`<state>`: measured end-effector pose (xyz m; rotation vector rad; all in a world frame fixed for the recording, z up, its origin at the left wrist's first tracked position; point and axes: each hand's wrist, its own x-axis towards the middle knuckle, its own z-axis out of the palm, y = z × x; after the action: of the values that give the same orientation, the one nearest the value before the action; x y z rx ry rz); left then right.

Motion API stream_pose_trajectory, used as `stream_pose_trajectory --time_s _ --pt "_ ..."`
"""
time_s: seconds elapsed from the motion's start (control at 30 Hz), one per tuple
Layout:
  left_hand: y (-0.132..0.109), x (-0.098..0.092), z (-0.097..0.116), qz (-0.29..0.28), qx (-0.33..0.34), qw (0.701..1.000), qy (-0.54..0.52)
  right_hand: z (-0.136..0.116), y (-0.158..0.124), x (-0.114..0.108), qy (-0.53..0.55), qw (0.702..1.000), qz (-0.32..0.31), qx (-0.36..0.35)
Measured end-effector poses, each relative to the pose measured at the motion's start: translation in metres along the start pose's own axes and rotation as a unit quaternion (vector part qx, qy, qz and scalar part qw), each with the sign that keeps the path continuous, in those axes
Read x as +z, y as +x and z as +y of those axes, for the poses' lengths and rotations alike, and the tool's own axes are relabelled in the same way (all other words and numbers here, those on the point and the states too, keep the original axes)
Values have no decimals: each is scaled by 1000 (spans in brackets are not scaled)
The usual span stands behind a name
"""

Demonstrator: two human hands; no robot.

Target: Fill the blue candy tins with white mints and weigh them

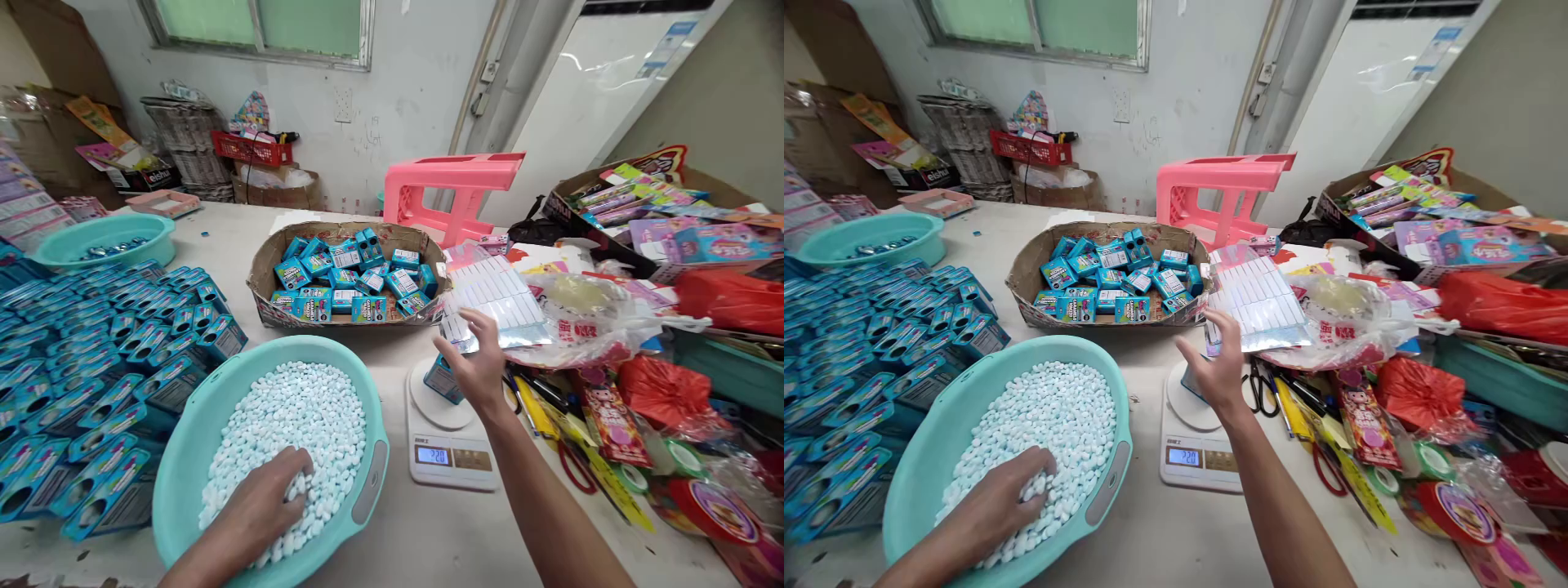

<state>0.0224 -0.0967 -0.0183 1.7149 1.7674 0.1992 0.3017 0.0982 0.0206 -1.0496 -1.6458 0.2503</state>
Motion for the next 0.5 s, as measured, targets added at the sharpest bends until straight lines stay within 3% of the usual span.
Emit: stream_pose_trajectory --time_s 0.1,0.17,0.23,0.3,0.4,0.5 --pt "2 2 -1 -14 7 1000 17 -20 68 64 -87 977 -190 -46" --pt "2 2 0 -19 6 1000 24 -23 99 111 -196 917 -348 16" --pt "1 1 1 -18 -8 999 29 -20 112 147 -219 894 -388 52" --pt "0 0 2 -22 -23 999 34 -15 110 170 -232 879 -409 79" --pt "0 -3 2 -41 -43 998 20 -1 101 183 -239 867 -425 100" --pt "-1 -4 2 -37 -60 997 -6 9 102 182 -212 875 -424 101"
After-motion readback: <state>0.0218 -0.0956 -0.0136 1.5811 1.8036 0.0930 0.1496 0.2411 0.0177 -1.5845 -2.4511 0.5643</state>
